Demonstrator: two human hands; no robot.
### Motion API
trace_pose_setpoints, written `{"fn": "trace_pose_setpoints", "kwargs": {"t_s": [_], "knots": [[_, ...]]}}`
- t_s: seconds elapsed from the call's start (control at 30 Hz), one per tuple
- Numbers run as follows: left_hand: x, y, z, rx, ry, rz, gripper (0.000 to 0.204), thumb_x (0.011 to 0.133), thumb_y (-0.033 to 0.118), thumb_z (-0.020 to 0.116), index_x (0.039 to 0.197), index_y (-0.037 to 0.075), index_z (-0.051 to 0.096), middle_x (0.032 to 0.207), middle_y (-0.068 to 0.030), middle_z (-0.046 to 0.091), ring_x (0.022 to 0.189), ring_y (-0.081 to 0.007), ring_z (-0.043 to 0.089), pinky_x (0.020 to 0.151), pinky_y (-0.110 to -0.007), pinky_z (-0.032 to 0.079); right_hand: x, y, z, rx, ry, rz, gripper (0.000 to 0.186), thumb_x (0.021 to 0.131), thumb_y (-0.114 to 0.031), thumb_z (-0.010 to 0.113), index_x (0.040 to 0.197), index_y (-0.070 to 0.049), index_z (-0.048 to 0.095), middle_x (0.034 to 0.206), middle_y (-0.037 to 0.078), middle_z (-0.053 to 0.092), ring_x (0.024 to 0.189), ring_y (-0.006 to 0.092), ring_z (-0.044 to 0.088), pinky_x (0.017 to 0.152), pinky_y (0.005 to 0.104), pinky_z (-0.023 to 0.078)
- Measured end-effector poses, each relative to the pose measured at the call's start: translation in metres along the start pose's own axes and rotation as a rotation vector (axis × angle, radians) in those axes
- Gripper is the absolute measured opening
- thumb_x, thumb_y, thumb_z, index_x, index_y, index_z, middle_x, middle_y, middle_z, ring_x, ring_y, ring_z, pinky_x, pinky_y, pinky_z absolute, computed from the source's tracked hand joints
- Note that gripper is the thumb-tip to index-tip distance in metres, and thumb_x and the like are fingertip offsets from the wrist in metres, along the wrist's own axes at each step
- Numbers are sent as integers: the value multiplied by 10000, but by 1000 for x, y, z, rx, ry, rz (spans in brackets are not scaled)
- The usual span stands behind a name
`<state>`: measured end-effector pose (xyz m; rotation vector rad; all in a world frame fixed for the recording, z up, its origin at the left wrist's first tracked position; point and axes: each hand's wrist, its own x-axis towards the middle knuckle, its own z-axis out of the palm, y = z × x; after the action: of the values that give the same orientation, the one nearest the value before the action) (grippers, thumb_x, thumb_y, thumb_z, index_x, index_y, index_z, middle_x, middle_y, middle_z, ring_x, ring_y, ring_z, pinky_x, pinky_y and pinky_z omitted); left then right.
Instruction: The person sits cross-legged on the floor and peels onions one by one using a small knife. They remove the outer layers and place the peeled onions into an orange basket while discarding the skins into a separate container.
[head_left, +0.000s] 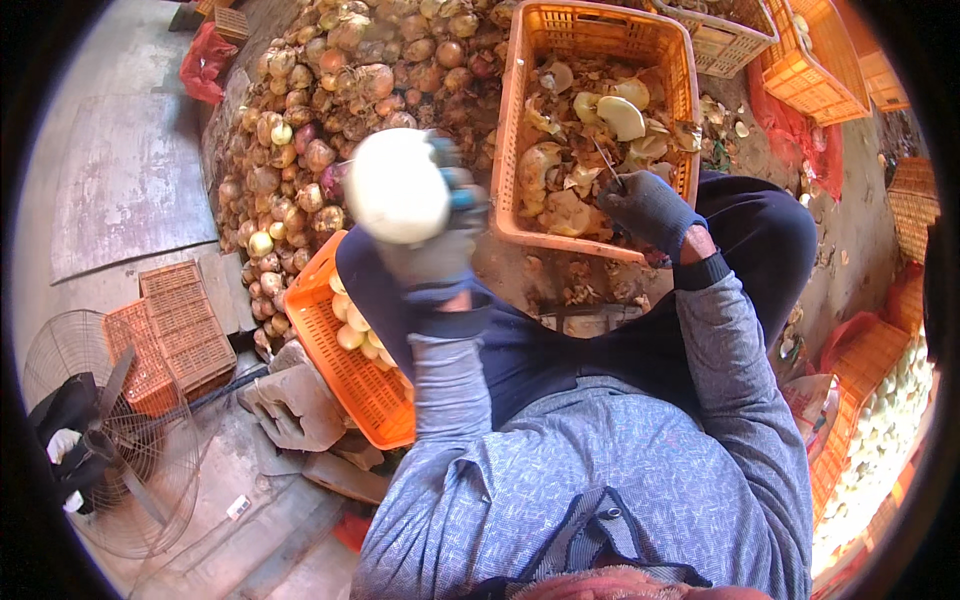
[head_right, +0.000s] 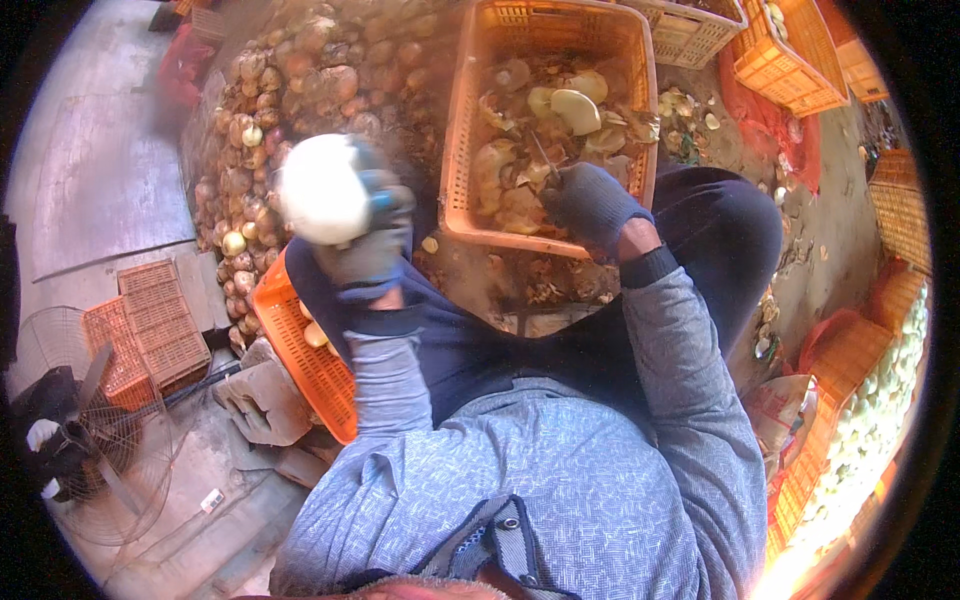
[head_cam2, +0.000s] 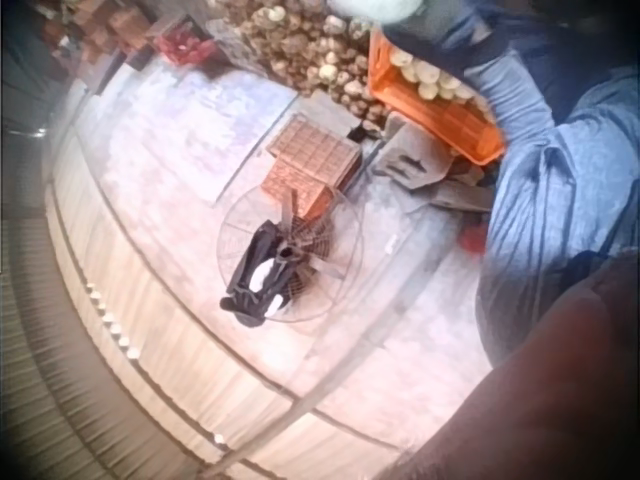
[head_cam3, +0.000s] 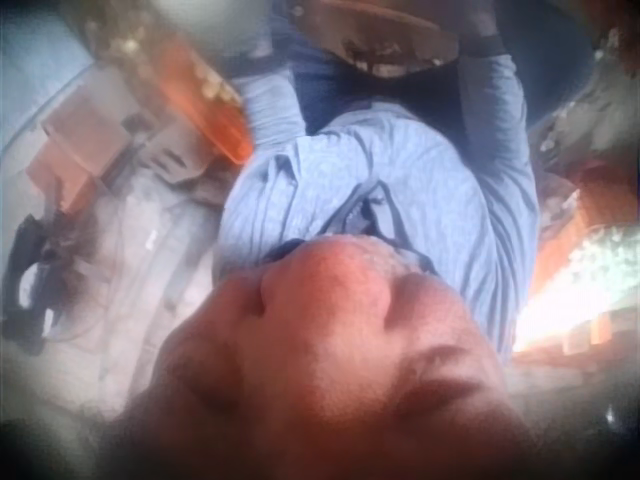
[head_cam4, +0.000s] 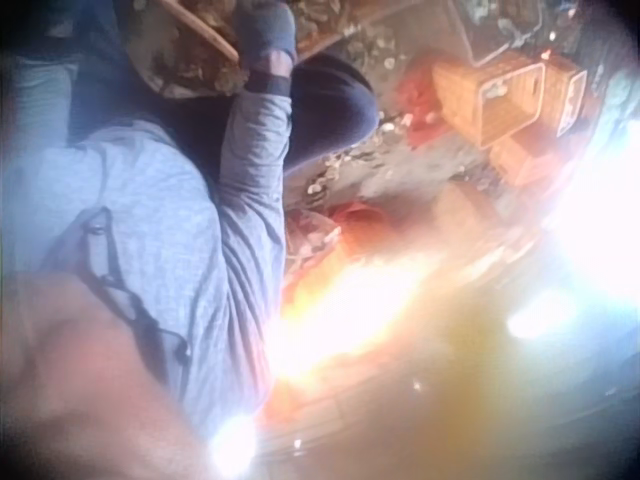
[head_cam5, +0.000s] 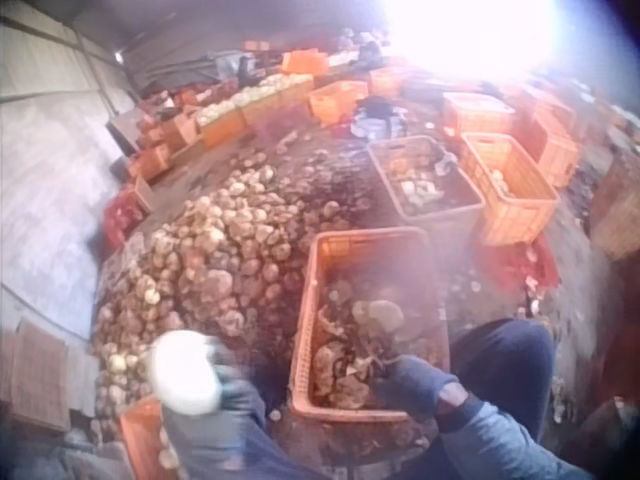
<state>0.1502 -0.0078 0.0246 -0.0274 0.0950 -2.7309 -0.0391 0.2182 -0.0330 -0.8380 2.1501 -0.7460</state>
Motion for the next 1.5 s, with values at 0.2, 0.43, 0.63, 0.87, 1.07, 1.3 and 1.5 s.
{"fn": "trace_pose_setpoints", "kwargs": {"t_s": [0.2,0.43,0.63,0.87,1.07,1.3,1.5], "knots": [[-156,217,29,774,53,440,699,1004,536,601,1534,91,505,1511,-211,570,1240,-338,644,907,-494,567,9,6,-1,179,33,48,369,965,-317,653,948,39,753,737,169,709,677,246,685,675,416,542],[-319,236,-33,1457,1583,839,497,1030,443,662,1335,50,669,1229,-80,696,1059,-201,685,874,-336,581,9,-26,-2,255,-116,97,366,996,-272,634,1138,40,760,838,76,718,767,139,626,725,335,520],[-212,215,-46,1368,1213,729,487,1056,385,637,1368,12,631,1264,-129,693,1060,-199,674,896,-331,560,-7,-47,-34,590,-142,54,418,1042,-291,609,1299,21,715,946,53,697,817,165,679,736,337,568],[17,344,-128,1613,1091,417,533,1011,384,693,1436,70,628,1266,-129,716,1002,-240,722,795,-326,578,27,-41,-53,1556,31,271,524,1101,-359,570,1463,19,566,953,43,670,760,121,650,620,260,578],[94,450,-265,2106,1435,-201,638,922,480,740,1366,28,661,1154,-148,764,1001,-295,715,872,-437,576,45,-60,-16,1325,164,457,556,1104,-363,568,1509,13,517,1083,55,688,785,90,634,621,229,554],[96,486,-360,2114,1488,-453,804,836,555,788,1370,-28,643,1228,-268,729,1117,-336,715,922,-452,573,90,-88,-34,1429,286,500,649,1101,-328,579,1603,31,376,1115,97,702,794,108,643,643,252,555],[123,436,-347,2377,1390,-904,575,886,654,707,1390,377,690,1508,-155,610,1347,-377,608,1135,-474,485,98,-72,-13,1225,165,577,614,1101,-395,576,1557,0,459,1065,44,688,781,109,623,632,260,545]]}}
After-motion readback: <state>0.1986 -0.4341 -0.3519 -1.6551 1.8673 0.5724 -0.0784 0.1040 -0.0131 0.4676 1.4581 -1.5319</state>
